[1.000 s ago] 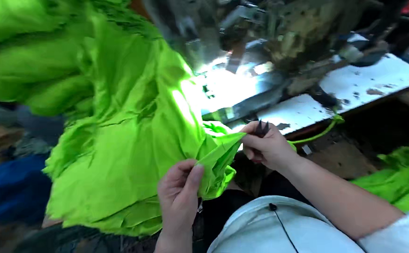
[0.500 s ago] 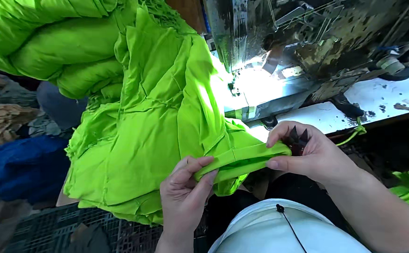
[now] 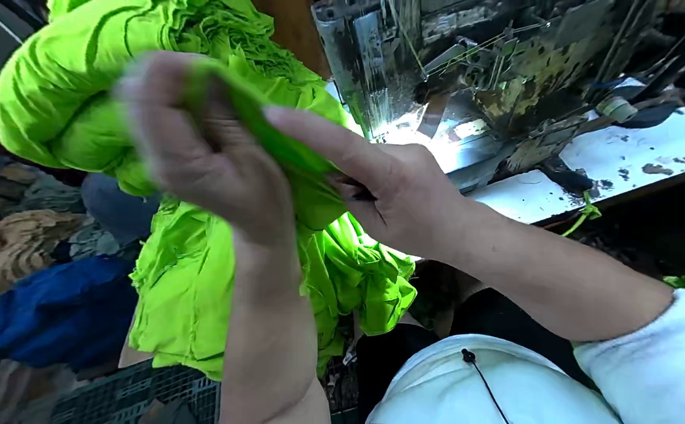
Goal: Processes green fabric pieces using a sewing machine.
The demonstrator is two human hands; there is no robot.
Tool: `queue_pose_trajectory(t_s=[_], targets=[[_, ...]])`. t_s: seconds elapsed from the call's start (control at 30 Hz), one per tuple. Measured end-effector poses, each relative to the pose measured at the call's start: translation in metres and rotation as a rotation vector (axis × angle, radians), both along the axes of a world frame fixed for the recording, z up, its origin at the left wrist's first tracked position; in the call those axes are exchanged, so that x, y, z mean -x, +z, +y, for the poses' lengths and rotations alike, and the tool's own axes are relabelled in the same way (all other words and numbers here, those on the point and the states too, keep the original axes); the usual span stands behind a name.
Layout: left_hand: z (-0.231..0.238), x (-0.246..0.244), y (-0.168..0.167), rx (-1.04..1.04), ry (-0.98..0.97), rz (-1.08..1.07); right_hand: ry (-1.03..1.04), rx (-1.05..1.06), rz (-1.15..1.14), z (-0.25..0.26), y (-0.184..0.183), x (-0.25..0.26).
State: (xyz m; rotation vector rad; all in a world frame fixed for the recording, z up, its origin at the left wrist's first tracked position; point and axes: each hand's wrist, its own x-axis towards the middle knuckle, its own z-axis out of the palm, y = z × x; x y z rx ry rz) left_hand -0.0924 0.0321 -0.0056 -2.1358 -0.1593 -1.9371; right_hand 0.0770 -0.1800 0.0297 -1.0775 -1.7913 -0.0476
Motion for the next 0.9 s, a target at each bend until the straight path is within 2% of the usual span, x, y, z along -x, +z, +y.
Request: queue_pose_trajectory(t_s=[0.07,0.17,0.23,0.27,0.33,0.47,0.53,0.6,0.67,0.77,0.9], targets=[[-0.017,-0.029,-0.015,0.111,0.093,0.232,-0.056,0.302,0.034,-0.003,-0.036,-0.012],[-0.086,-0.061,-0.016,0.476,0.253,0.792,0.045,0.849,0.332,-0.017,-0.092,-0.027],[-0.1,-0.074,-0.01,0.77,0.45,1.055,0.159,0.988,0.64,-0.03,-0.111,-0.032],[-0.099,-0.08,-0.004,0.901,0.509,1.103,0.2,1.004,0.775,-0.033,-0.114,-0.034],[-0.089,-0.095,0.009,1.088,0.576,1.146,0.242,0.983,0.927,-0.029,-0.112,-0.04],[-0.053,-0.121,0.007,1.128,0.44,1.011,0.171,0.872,0.962,-0.005,-0.099,-0.056],[-0.036,-0.123,-0.003,1.094,0.336,0.968,0.144,0.836,0.934,-0.001,-0.1,-0.058],[-0.009,-0.121,-0.038,0.843,0.304,0.89,0.154,0.821,0.898,-0.004,-0.107,-0.054],[0.007,-0.121,-0.058,0.707,0.317,0.889,0.158,0.801,0.883,-0.008,-0.114,-0.049],[0.009,-0.124,-0.061,0.71,0.379,0.929,0.135,0.794,0.883,-0.009,-0.114,-0.045],[0.002,-0.121,-0.045,0.827,0.293,0.892,0.095,0.815,0.891,0.004,-0.111,-0.044]])
